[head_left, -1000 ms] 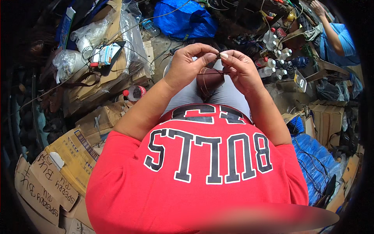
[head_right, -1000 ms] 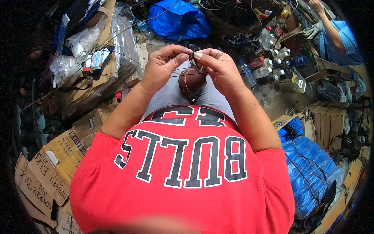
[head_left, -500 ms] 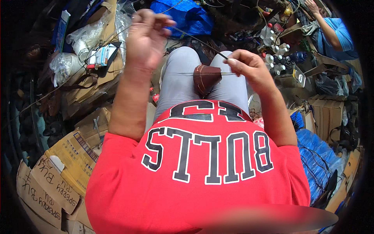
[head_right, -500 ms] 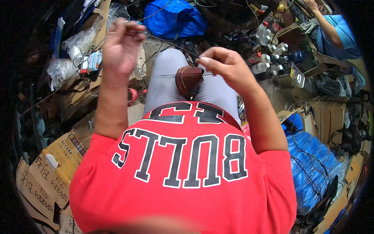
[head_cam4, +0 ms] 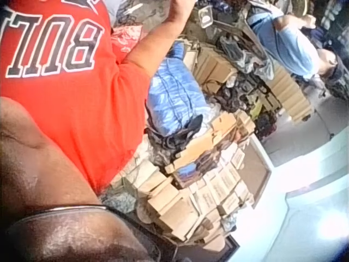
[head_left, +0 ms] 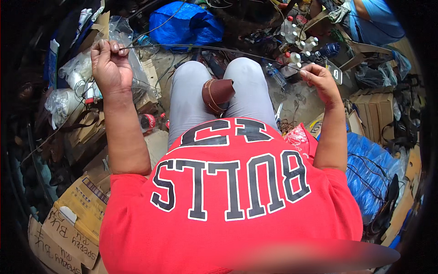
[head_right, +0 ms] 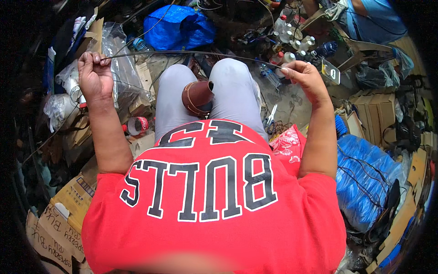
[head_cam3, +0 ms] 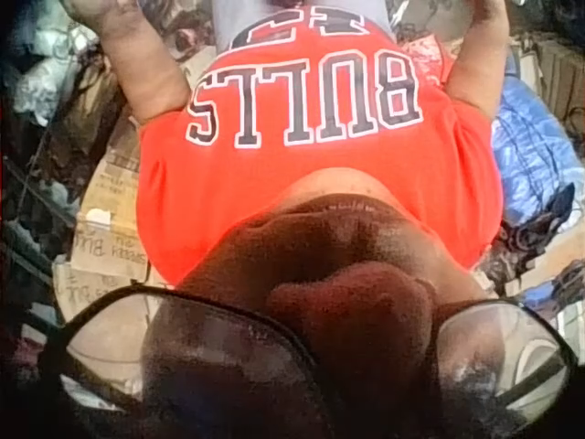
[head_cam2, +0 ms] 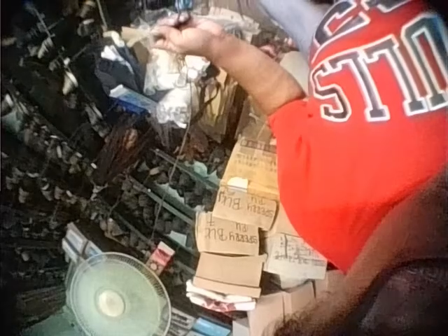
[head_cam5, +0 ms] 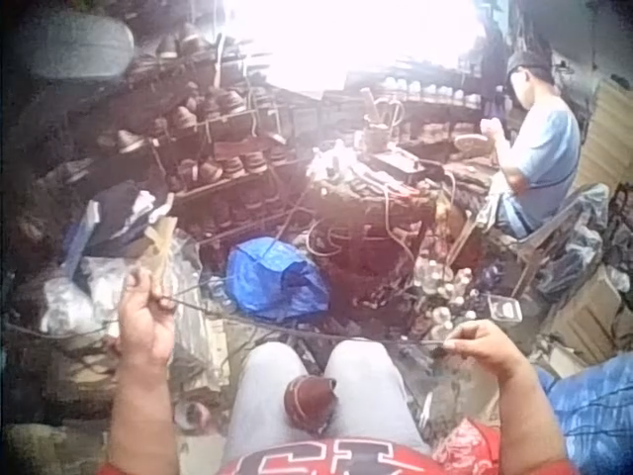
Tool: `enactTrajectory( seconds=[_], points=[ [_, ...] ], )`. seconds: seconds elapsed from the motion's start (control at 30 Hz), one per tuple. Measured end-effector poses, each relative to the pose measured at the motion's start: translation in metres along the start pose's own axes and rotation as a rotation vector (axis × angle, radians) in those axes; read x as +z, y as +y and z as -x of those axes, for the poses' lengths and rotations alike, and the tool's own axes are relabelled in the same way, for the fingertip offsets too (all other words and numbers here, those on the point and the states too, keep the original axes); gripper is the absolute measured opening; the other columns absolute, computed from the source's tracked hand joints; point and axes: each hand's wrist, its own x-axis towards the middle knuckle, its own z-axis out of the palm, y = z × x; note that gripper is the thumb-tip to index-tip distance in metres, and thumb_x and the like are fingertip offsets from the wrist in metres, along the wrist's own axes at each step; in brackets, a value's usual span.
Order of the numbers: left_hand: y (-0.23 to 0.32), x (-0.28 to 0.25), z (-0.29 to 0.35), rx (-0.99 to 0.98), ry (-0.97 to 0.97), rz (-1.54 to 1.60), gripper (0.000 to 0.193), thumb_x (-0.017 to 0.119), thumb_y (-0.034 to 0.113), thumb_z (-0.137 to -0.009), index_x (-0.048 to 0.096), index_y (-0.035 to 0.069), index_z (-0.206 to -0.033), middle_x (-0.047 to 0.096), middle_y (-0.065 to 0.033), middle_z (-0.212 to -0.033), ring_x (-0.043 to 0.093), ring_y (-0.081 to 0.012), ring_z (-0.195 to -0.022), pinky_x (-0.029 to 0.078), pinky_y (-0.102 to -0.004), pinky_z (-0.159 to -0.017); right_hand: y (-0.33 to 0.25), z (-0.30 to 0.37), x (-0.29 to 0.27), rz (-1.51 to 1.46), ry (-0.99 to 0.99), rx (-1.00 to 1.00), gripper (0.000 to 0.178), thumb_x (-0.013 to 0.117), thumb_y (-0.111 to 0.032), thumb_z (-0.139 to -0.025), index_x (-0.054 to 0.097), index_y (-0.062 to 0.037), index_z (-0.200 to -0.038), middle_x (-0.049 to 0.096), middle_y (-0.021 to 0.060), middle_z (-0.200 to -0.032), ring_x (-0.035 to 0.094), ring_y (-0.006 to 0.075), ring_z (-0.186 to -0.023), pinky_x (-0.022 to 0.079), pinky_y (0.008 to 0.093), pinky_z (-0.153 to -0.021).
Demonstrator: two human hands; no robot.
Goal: Stitch the leather upper of a shoe by hand using a needle and thread.
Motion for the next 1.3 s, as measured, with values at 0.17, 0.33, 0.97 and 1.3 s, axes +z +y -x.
enactTrajectory(
  seconds=[0.17, 0.33, 0.97, 1.3],
  points=[
    [-0.015, -0.011, 0.0, -0.049, 0.026, 0.004, 0.01, 0.047, 0.01, -0.094, 0.05, 0.008, -0.085, 0.047, -0.0039, -0.072, 0.042, -0.0136, -0.067, 0.038, -0.0281, -0.062, 0.025, 0.002, -0.019, -0.269, 0.135, -0.008, 0.015, 0.072, -0.017, -0.078, 0.065, -0.0058, -0.085, 0.058, -0.0037, -0.072, 0.049, 0.0056, -0.064, 0.036, 0.0213, -0.061],
    [-0.05, -0.036, 0.005, -0.184, 0.078, -0.063, 0.013, 0.049, 0.017, -0.094, 0.057, 0.007, -0.092, 0.059, -0.0074, -0.082, 0.055, -0.0169, -0.073, 0.046, -0.0282, -0.069, 0.028, -0.008, -0.025, -1.003, 0.168, -0.222, 0.013, 0.063, -0.017, -0.086, 0.065, -0.0048, -0.089, 0.066, 0.0064, -0.088, 0.061, 0.017, -0.077, 0.046, 0.0368, -0.08],
    [-0.114, 0.049, 0.124, -1.065, -0.366, -0.159, 0.038, 0.066, 0.019, -0.084, 0.054, 0.003, -0.116, 0.063, -0.0108, -0.104, 0.062, -0.0186, -0.094, 0.049, -0.0326, -0.084, -0.027, 0.055, -0.157, -0.754, 0.653, -0.584, 0.025, 0.047, -0.002, -0.086, 0.053, 0.0036, -0.11, 0.04, 0.004, -0.069, 0.032, 0.0115, -0.053, 0.032, 0.0258, -0.055],
    [-0.059, 0.099, 0.114, -0.3, -0.536, -0.522, 0.033, 0.06, 0.007, -0.088, 0.05, -0.001, -0.118, 0.062, -0.0075, -0.107, 0.06, -0.0116, -0.094, 0.049, -0.0275, -0.084, -0.059, 0.019, 0.097, -0.126, 0.032, -0.378, 0.027, 0.068, -0.016, -0.082, 0.063, -0.0069, -0.107, 0.058, -0.0038, -0.083, 0.048, 0.0022, -0.072, 0.037, 0.0174, -0.062]
  ],
)
